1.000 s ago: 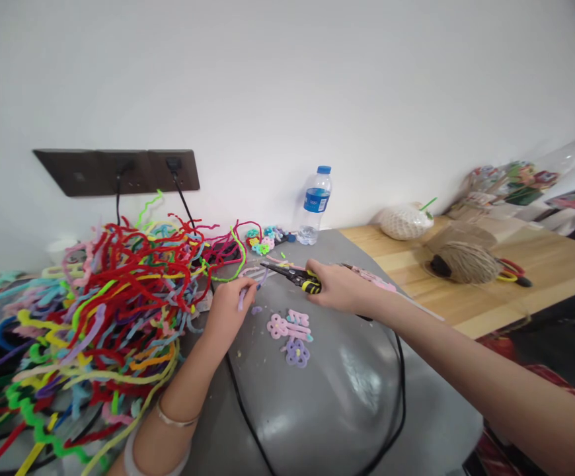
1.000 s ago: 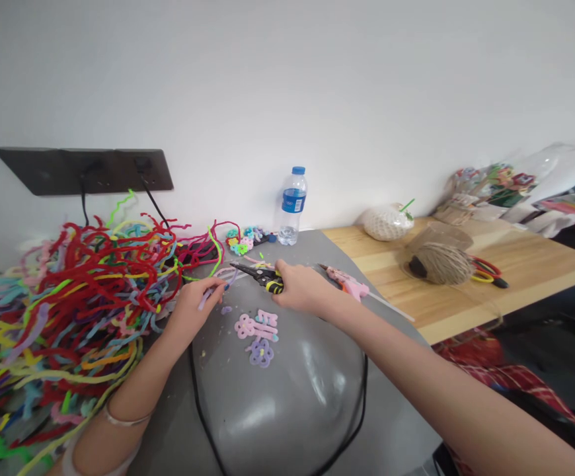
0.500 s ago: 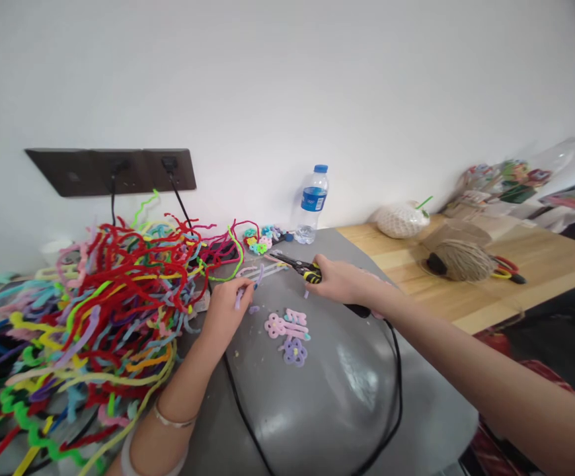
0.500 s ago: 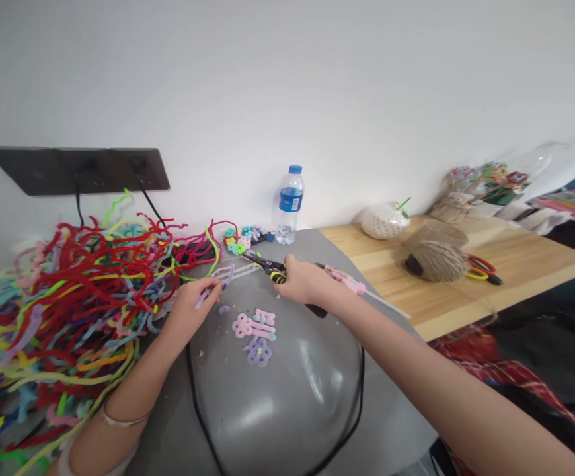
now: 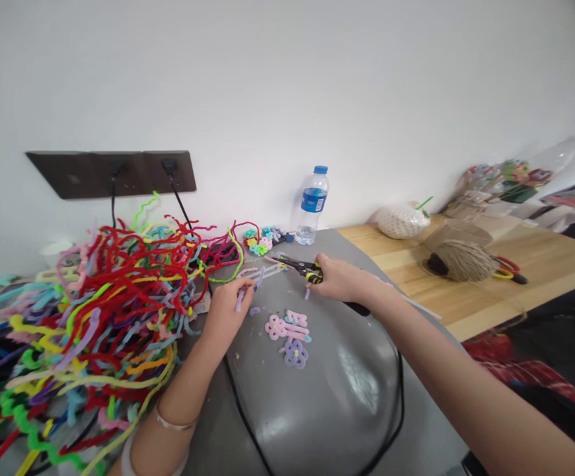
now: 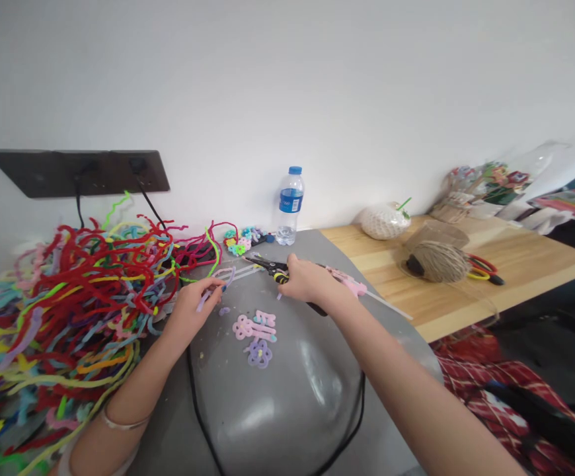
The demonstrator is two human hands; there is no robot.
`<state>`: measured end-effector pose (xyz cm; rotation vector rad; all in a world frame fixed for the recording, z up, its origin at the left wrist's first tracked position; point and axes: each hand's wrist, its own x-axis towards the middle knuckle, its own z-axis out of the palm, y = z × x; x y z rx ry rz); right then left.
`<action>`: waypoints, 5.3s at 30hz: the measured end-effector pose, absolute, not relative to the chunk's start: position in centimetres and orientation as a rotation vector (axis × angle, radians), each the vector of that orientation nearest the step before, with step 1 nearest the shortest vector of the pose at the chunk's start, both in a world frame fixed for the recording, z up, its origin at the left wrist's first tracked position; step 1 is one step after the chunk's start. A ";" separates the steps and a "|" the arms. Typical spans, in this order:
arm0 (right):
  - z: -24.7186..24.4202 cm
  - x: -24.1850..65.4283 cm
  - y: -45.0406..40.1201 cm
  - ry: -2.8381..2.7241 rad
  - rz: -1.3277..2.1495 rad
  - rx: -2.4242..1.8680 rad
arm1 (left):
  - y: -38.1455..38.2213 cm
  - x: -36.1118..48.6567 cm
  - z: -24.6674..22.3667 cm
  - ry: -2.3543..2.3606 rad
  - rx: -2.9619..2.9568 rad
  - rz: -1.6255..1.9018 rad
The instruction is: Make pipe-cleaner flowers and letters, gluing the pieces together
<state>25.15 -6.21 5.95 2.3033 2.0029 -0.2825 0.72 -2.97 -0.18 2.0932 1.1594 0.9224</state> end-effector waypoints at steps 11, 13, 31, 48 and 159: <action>3.8 23.7 -4.4 2.007 -0.234 2.424 | -3.0 0.9 -0.4 1.100 1.996 0.949; 2.9 23.1 -3.8 2.022 -0.217 2.435 | -3.0 1.1 -0.6 1.046 1.863 0.944; 4.7 20.4 -7.0 2.763 -1.617 2.494 | -4.1 2.4 0.7 0.859 1.555 0.856; 7.5 21.5 -10.6 3.269 -1.056 2.035 | -5.1 2.4 2.0 0.656 1.366 0.522; 5.4 16.4 -15.8 2.562 -2.010 2.835 | -7.8 3.8 0.6 0.737 1.777 1.170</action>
